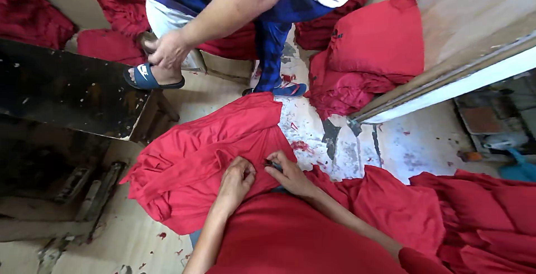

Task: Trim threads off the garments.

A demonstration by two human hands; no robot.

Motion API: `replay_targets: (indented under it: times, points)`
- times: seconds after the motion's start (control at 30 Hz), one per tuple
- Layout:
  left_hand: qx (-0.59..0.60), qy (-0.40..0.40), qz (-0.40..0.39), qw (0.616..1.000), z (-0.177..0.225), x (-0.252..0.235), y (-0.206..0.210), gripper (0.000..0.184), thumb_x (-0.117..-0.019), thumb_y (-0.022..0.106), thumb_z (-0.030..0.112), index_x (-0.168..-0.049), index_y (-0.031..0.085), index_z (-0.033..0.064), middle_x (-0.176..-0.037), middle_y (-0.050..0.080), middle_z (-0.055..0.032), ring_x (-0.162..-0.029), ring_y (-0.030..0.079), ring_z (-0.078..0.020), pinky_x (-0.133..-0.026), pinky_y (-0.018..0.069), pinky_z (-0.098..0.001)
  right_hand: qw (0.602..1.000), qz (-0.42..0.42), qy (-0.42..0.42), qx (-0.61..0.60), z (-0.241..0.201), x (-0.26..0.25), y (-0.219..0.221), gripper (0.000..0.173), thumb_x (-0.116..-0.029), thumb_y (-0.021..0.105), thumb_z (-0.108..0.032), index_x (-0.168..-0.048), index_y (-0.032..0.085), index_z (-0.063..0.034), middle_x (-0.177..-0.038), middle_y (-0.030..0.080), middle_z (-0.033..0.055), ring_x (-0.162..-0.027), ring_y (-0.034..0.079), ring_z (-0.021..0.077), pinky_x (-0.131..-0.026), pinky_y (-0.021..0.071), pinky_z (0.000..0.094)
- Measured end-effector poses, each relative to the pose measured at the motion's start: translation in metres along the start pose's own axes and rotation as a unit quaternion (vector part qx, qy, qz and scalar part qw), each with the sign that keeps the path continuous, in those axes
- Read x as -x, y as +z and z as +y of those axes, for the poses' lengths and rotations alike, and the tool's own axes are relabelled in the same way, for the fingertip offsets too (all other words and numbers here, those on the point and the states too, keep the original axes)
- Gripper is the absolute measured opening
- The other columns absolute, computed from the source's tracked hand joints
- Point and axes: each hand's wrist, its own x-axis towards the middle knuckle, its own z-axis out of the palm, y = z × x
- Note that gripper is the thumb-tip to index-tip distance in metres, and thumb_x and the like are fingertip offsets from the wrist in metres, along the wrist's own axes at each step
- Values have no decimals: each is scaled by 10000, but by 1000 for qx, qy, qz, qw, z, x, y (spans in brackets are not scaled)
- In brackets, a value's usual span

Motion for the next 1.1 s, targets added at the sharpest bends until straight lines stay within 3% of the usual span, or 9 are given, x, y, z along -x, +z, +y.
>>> replay_targets:
  times: [0.1,0.23,0.47,0.67,0.77,0.87,0.97,1.03,1.1]
  points:
    - [14,-7,3,1000,0,0,-1,168,-960,611,127,-1006,713,1,-1096,673,-136,-1030,650,-219,-934,522,-382,995,36,-58,68,5,5,5,368,-1016,604,-321,-1175,637,9,-916,689,140,-782,677,254,-700,568,454]
    - [41,4,30,999,-2,0,3,152,-942,655,141,-964,728,9,-1056,688,-117,-1000,654,-189,-913,524,-355,977,84,-138,137,4,6,9,271,-984,649,-244,-1075,694,7,-895,710,142,-765,706,257,-690,595,417]
    - [69,20,53,996,-5,1,4,124,-906,722,152,-892,752,32,-1000,707,-83,-954,661,-147,-885,533,-323,962,116,-156,189,-3,-2,16,233,-981,640,-219,-1033,706,-1,-889,719,133,-795,727,267,-695,607,430]
    - [64,29,42,997,-9,0,4,126,-919,692,130,-888,744,20,-1011,707,-95,-960,664,-153,-887,533,-320,954,132,-169,209,-3,-5,20,240,-1022,591,-215,-969,711,-14,-849,722,132,-785,738,276,-687,612,431]
    - [24,0,56,998,-3,1,2,134,-920,630,93,-941,711,-12,-1035,682,-137,-967,658,-209,-885,533,-364,985,103,-62,120,-3,-3,15,265,-1026,575,-228,-1045,701,4,-865,716,134,-761,718,258,-677,591,450]
    - [-4,-32,92,995,4,1,2,173,-913,563,53,-1010,670,-41,-1028,657,-170,-916,655,-245,-835,544,-385,995,82,44,-32,-5,-5,6,311,-1028,578,-259,-1177,628,10,-905,708,79,-766,678,147,-722,572,350]
    - [-18,-30,95,995,4,0,6,213,-922,558,74,-1066,652,-52,-1049,659,-192,-944,660,-286,-862,542,-425,989,88,42,-112,-11,-5,3,302,-1023,581,-208,-1200,586,36,-888,688,52,-737,643,85,-683,547,268]
    - [-51,-25,66,996,4,-3,9,304,-954,619,183,-1136,650,-59,-1105,665,-215,-1032,659,-327,-935,530,-459,989,75,23,-126,-12,-6,3,296,-1033,564,-205,-1203,579,36,-889,687,46,-744,649,84,-683,553,263]
    - [-86,-14,36,996,5,-6,10,290,-987,618,160,-1146,669,-77,-1137,673,-242,-1118,650,-374,-1011,502,-488,992,51,19,-117,-9,-7,5,299,-1039,556,-223,-1205,581,25,-892,687,46,-758,657,95,-694,558,275]
